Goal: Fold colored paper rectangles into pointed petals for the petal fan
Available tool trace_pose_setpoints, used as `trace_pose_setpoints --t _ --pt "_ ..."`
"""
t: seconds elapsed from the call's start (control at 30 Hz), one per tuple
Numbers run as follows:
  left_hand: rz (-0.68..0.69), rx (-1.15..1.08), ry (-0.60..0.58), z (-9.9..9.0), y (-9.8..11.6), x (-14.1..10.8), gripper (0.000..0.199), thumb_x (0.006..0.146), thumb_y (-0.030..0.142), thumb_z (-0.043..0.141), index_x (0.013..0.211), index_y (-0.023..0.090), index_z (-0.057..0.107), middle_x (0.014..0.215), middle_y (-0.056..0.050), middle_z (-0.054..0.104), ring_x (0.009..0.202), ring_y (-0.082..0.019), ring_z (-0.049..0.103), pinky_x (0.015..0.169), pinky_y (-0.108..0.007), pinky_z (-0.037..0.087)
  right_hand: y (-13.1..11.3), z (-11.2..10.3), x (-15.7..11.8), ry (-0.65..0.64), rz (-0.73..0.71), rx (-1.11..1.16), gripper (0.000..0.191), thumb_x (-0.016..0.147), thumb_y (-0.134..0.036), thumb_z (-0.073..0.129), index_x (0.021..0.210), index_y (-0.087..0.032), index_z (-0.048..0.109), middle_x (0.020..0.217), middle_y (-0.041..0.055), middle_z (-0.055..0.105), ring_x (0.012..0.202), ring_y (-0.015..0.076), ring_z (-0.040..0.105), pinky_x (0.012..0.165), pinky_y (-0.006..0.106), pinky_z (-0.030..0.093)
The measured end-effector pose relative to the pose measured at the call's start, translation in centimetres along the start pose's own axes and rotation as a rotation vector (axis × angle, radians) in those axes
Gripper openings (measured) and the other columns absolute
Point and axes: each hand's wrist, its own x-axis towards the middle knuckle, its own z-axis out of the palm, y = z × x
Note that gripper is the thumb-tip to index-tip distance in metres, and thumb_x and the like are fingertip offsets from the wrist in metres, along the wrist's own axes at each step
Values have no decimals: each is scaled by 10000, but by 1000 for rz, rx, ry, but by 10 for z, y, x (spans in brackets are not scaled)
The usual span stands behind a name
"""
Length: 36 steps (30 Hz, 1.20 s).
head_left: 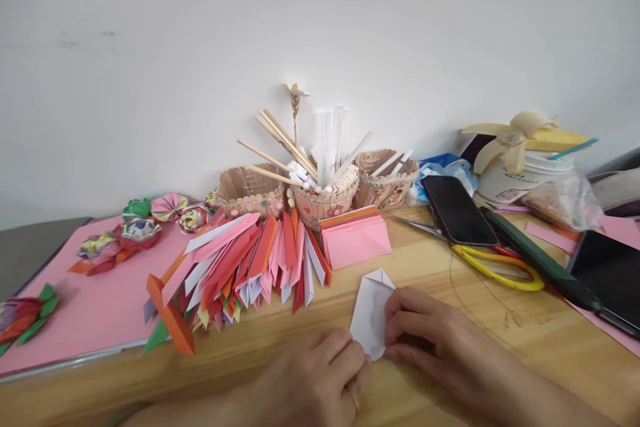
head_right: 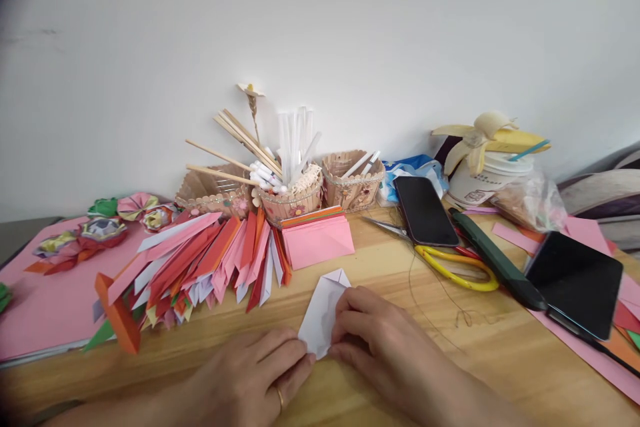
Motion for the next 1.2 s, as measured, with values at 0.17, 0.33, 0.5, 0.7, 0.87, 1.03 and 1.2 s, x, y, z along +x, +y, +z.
trace_pose_setpoints --t 0.17,0.33,0.5,0.7,0.87,1.03,1.2 --pt "-90 -53 58 7 2 -5 226 925 96 414 783 141 583 639 1 574 599 -117 604 518 -188 521 -7 1 6 16 86 -66 152 836 -76 502 737 -172 566 841 41 561 740 159 563 640 272 449" --pt "-115 -76 -15 6 0 -6 217 919 105 422 766 163 566 634 9 574 573 -102 609 528 -164 531 -6 6 7 32 103 -99 153 836 -80 490 724 -174 537 829 38 551 736 167 554 641 293 445" --pt "-134 -106 40 4 0 -3 236 896 56 405 743 154 555 614 9 583 539 -103 618 479 -162 519 -4 10 4 34 117 -110 153 850 -97 466 729 -178 512 834 47 546 748 183 546 644 319 451" --pt "-116 -62 65 5 1 -2 231 901 63 408 761 153 568 607 13 580 524 -93 611 499 -155 523 -2 16 0 73 112 -143 138 860 -119 449 751 -188 497 835 50 532 746 194 531 628 330 452" --pt "-52 25 24 -2 -1 0 260 913 58 392 785 144 601 596 13 567 507 -86 590 496 -153 507 -2 20 -2 112 66 -164 144 882 -128 417 770 -189 484 831 52 517 732 187 518 613 320 447" --pt "74 122 31 -5 0 9 255 909 35 425 758 134 605 561 28 544 495 -113 587 373 -196 407 -4 20 -2 144 38 -179 149 870 -94 405 777 -189 472 822 52 508 737 186 514 604 306 434" --pt "-78 112 27 5 5 9 354 952 99 398 624 164 512 533 34 493 445 -102 532 342 -231 341 -4 21 -2 154 33 -170 135 839 -68 431 790 -193 438 830 45 500 739 182 509 611 304 428"
